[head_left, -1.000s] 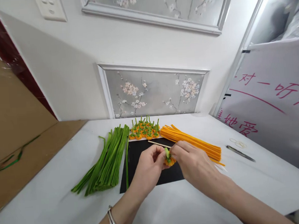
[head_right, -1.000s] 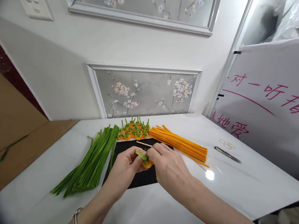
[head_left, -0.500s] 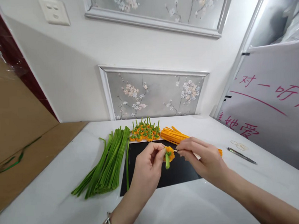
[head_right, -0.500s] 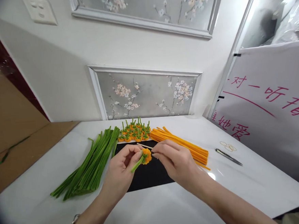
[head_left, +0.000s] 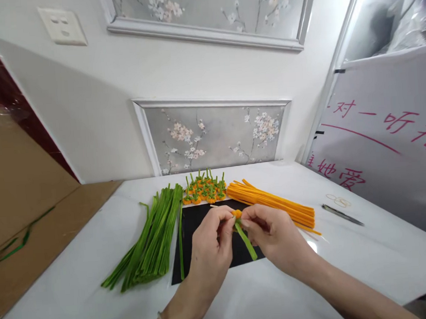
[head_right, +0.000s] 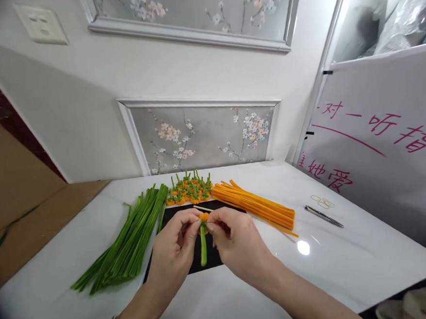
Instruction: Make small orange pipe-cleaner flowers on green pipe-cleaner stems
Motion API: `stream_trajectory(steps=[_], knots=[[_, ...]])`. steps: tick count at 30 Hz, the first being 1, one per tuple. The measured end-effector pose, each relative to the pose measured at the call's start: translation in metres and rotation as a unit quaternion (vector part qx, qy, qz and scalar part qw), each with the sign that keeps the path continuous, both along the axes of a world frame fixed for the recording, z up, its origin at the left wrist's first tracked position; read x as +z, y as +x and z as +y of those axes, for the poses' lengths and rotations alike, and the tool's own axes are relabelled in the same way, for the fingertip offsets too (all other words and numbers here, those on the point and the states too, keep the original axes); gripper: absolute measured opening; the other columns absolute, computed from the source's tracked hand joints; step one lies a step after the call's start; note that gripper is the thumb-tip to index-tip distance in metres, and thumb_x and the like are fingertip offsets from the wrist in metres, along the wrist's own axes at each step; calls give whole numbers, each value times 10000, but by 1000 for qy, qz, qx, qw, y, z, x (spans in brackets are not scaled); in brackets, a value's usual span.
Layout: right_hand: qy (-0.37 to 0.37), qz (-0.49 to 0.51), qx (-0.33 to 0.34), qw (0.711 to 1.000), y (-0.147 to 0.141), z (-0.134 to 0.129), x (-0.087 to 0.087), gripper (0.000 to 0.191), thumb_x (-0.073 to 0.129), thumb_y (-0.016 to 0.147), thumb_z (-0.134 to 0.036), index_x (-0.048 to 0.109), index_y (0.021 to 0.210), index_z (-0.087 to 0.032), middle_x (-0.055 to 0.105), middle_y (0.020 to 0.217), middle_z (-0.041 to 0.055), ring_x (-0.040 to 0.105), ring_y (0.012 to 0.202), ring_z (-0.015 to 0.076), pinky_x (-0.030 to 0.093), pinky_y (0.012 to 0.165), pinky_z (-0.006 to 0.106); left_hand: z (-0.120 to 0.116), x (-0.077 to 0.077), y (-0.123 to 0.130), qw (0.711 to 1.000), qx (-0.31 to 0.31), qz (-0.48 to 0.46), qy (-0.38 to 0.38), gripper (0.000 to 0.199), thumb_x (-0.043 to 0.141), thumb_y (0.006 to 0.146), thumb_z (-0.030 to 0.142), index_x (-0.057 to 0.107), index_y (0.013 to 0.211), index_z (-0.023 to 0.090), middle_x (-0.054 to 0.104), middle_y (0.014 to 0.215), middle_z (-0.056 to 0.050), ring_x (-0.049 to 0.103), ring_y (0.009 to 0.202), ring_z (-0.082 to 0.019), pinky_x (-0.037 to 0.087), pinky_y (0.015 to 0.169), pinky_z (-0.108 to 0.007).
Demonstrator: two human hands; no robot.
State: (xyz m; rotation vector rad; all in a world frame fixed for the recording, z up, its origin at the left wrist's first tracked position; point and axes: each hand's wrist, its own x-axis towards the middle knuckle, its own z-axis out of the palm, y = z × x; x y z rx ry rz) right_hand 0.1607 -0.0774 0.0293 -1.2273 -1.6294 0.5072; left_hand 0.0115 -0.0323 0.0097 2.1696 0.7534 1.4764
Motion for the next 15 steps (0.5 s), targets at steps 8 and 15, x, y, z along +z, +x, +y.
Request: stream_trajectory(steps=[8,15], knots=[[172,-127,27,977,13,3,4,195,414,914,-100,540,801,-195,567,728,4,525,640,120,420,601,224,-7,11,3,981,-62,-69,-169,156,541,910,267,573,790,174,634,837,-31,583,734,-134,494,656,-240],[129,-167,-8,977,11,-1,10,156,467,870,-83,538,781,-189,560,695,-3,515,604,122,383,566,225,-4,12,3,984,-61,-52,-160,148,544,910,275,588,808,177,630,825,-26,595,789,-147,482,663,-229]])
